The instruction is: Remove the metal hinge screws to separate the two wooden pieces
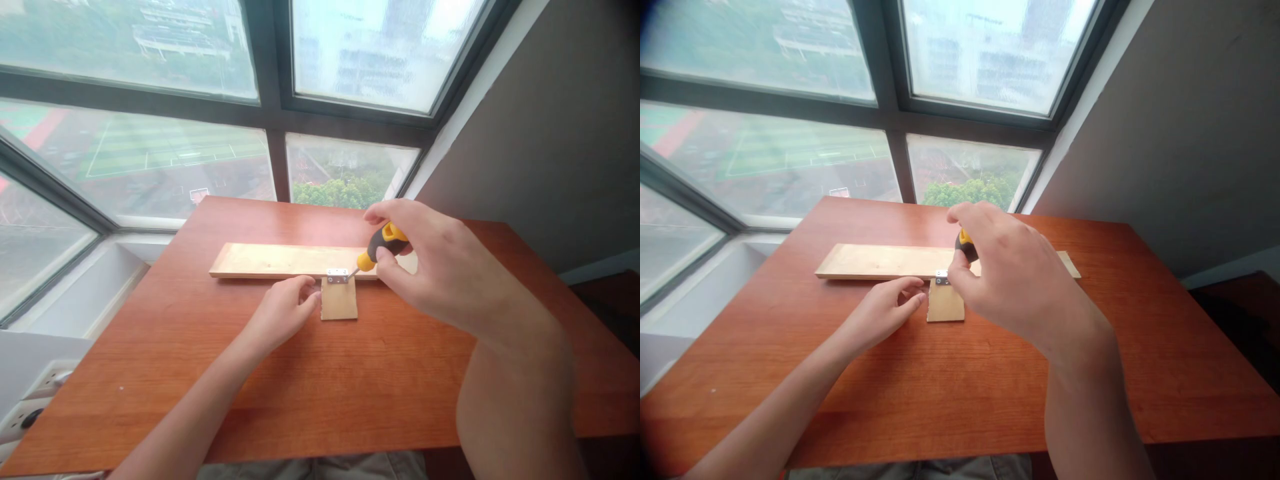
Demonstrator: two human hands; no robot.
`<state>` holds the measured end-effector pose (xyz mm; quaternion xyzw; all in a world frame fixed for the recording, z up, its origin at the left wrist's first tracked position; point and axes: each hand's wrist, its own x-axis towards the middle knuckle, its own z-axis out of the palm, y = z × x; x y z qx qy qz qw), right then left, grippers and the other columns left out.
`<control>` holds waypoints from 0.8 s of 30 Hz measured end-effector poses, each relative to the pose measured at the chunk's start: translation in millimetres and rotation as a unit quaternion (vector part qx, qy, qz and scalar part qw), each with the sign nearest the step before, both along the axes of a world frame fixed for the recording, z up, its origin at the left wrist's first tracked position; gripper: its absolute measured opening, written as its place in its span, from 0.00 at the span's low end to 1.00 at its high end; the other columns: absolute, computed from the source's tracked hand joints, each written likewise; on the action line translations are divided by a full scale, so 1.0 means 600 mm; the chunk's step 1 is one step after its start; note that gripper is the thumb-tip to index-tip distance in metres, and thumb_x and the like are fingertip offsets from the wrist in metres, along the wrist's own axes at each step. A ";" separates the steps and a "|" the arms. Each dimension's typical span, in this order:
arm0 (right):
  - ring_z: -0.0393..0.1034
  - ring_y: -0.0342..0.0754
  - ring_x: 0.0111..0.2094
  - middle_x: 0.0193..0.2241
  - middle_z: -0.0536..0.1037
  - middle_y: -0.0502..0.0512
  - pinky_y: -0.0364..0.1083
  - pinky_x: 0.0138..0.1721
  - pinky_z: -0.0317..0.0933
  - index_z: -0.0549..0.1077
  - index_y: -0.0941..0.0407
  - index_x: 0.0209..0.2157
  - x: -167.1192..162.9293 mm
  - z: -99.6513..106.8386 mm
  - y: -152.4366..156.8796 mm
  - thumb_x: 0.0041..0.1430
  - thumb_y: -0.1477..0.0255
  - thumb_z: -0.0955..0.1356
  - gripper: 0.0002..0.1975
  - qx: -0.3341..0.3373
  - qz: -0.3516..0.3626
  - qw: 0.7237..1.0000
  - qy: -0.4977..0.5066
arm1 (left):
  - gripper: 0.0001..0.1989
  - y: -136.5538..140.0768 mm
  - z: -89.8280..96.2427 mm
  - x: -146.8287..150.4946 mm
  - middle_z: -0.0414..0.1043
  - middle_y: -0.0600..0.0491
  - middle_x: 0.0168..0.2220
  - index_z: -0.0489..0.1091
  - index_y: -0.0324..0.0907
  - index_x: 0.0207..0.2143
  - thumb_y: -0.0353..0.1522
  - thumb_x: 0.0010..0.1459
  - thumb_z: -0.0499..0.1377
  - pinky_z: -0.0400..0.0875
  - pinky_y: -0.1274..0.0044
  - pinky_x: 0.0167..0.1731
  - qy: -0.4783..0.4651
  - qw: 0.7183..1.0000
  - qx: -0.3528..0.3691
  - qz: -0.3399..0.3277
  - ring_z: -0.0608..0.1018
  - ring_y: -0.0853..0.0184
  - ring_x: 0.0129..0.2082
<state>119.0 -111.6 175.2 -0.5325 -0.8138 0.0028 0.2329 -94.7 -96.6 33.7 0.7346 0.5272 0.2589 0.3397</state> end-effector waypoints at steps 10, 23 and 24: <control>0.70 0.46 0.29 0.31 0.78 0.47 0.46 0.29 0.57 0.73 0.51 0.41 0.000 0.017 0.025 0.58 0.72 0.64 0.10 -0.023 -0.045 0.997 -0.051 | 0.20 -0.006 -0.013 0.024 0.70 0.54 0.34 0.63 0.40 0.45 0.41 0.55 0.62 0.56 0.83 0.16 -0.240 0.918 -0.310 0.050 0.70 0.76 0.20; 0.70 0.46 0.31 0.34 0.78 0.48 0.46 0.32 0.58 0.71 0.52 0.41 -0.003 0.025 0.028 0.60 0.71 0.63 0.09 -0.032 -0.031 0.998 -0.051 | 0.12 -0.011 -0.030 0.040 0.61 0.63 0.20 0.59 0.42 0.38 0.39 0.58 0.58 0.56 0.83 0.16 -0.210 0.932 -0.297 0.000 0.62 0.76 0.16; 0.71 0.47 0.34 0.37 0.78 0.49 0.46 0.33 0.59 0.71 0.52 0.44 0.000 0.023 0.027 0.58 0.73 0.64 0.11 -0.024 -0.011 0.999 -0.046 | 0.12 -0.011 -0.034 0.039 0.61 0.63 0.20 0.59 0.42 0.39 0.39 0.59 0.57 0.56 0.83 0.16 -0.208 0.933 -0.294 -0.006 0.62 0.76 0.16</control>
